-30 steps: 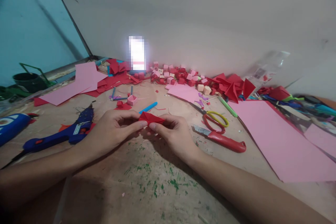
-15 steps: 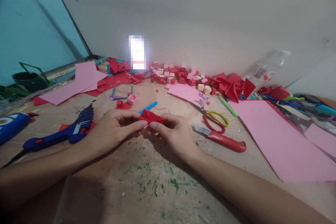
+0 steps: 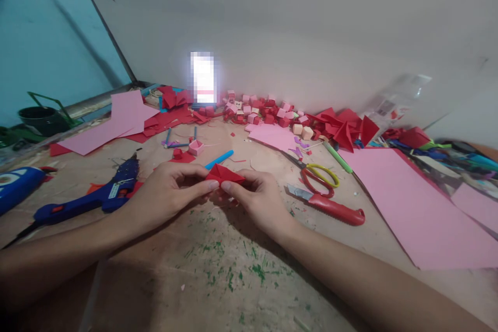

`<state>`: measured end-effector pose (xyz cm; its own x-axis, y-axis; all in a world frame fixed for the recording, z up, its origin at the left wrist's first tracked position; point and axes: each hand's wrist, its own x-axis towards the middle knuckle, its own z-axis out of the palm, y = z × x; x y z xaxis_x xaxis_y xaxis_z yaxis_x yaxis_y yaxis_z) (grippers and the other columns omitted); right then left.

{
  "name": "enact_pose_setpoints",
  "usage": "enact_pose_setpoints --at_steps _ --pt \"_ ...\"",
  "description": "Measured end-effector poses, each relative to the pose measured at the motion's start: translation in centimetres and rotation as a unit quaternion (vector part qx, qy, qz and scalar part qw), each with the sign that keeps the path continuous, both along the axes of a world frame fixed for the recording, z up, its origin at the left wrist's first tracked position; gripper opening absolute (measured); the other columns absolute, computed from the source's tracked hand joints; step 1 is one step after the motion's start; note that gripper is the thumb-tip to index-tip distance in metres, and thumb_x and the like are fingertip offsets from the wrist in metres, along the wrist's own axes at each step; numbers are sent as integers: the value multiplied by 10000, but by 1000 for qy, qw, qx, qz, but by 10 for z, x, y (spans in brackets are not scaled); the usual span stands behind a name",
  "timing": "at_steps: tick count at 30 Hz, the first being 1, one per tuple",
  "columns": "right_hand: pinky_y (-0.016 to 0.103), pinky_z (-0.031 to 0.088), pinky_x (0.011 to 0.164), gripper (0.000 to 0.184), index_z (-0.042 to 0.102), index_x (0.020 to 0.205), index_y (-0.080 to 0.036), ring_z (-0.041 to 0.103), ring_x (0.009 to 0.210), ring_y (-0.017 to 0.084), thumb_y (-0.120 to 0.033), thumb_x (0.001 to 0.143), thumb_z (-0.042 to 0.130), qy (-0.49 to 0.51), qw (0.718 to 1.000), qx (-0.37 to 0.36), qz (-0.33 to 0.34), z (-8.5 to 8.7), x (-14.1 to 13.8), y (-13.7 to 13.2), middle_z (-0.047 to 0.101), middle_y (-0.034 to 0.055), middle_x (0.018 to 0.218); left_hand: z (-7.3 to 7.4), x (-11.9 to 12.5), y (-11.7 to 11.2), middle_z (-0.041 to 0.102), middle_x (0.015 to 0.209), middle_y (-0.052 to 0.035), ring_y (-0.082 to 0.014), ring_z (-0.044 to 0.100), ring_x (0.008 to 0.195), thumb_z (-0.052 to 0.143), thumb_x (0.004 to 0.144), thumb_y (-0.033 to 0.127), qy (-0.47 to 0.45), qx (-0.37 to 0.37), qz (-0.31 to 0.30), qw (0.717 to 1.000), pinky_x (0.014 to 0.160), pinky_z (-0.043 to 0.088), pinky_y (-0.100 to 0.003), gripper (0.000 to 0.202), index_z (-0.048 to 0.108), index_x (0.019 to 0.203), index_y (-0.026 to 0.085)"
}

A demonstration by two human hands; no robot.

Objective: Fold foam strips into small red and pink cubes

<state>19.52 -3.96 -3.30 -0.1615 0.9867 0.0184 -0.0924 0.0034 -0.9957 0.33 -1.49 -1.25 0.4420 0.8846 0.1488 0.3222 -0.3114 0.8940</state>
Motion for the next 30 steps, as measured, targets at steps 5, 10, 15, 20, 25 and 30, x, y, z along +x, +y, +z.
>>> enact_pose_setpoints --at_steps 5,10,15,20,25,30 --pt "292 528 632 217 802 765 -191 667 655 167 -406 786 818 0 1000 2 -5 0 0 0 767 46 732 -1 1 1 725 702 -19 -166 618 632 663 891 304 -4 -14 4 1000 559 433 -245 202 774 775 181" --pt "295 530 644 220 799 762 -182 674 664 172 -399 795 812 3 1000 6 -11 0 1 1 770 53 731 -2 2 2 751 744 -37 -173 645 656 673 896 330 -33 -60 -10 998 578 455 -253 205 778 826 170" --pt "279 489 620 169 801 765 -186 635 645 157 -354 789 807 -41 999 14 6 1 1 1 752 28 726 0 1 1 727 702 -25 -163 632 623 695 880 323 -39 -57 13 998 559 447 -248 191 768 809 161" --pt "282 480 643 161 810 791 -187 630 669 161 -341 817 771 -83 995 33 37 3 2 2 752 26 752 0 1 1 756 761 0 -156 658 688 711 872 271 -36 -9 14 999 629 488 -242 126 792 821 188" --pt "262 465 620 190 794 784 -181 589 642 143 -367 824 786 -72 996 47 32 4 1 2 705 2 698 5 1 -1 780 788 21 -148 693 739 697 868 187 -26 27 12 999 718 540 -232 112 798 819 199" --pt "259 467 628 124 801 752 -184 588 671 141 -267 834 757 -81 993 89 12 3 2 1 721 15 745 8 2 -4 795 842 21 -143 714 776 733 862 212 -43 29 10 999 723 556 -211 70 801 868 195"
